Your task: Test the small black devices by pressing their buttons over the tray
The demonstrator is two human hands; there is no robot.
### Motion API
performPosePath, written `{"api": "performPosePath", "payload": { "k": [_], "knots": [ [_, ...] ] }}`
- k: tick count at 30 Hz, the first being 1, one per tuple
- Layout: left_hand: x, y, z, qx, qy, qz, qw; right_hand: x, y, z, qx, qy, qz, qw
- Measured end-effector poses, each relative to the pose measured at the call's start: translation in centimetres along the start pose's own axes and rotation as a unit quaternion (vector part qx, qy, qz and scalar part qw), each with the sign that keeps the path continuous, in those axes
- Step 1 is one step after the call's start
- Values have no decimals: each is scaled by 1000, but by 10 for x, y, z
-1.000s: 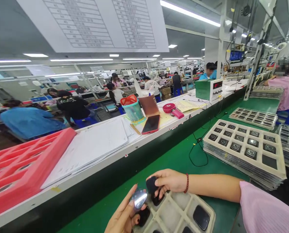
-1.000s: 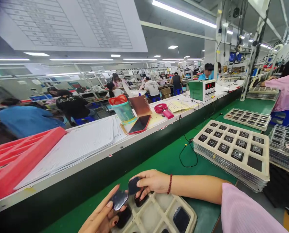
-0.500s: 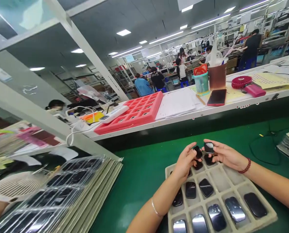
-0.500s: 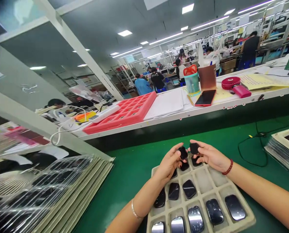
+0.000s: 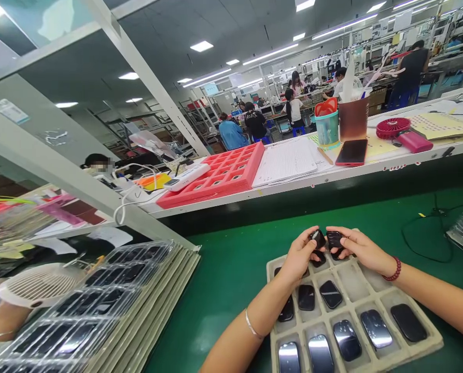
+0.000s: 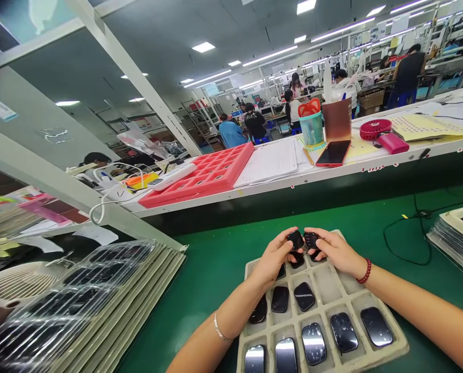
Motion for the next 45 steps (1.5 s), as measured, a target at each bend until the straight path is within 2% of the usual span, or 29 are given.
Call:
{"api": "performPosePath", "payload": {
  "k": [8,24,45],
  "knots": [
    [-1,2,2,69,3,36,997,-2,-8,5,-49,-20,-30,998],
    [-5,13,4,77,3,78,994,-3,-10,5,-26,-29,-36,999],
    [-6,10,7,99,-7,69,993,-2,-6,7,-69,-22,-29,997]
  ]
}}
Point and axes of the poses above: each hand's wrist, its own x-axis towards the middle knuckle, its own z-axis out of the palm, y = z × x, the point moved 10 cm from there along x, towards the middle knuckle, and after that the axes turned 12 degrees about y, right-handed, at the moved point
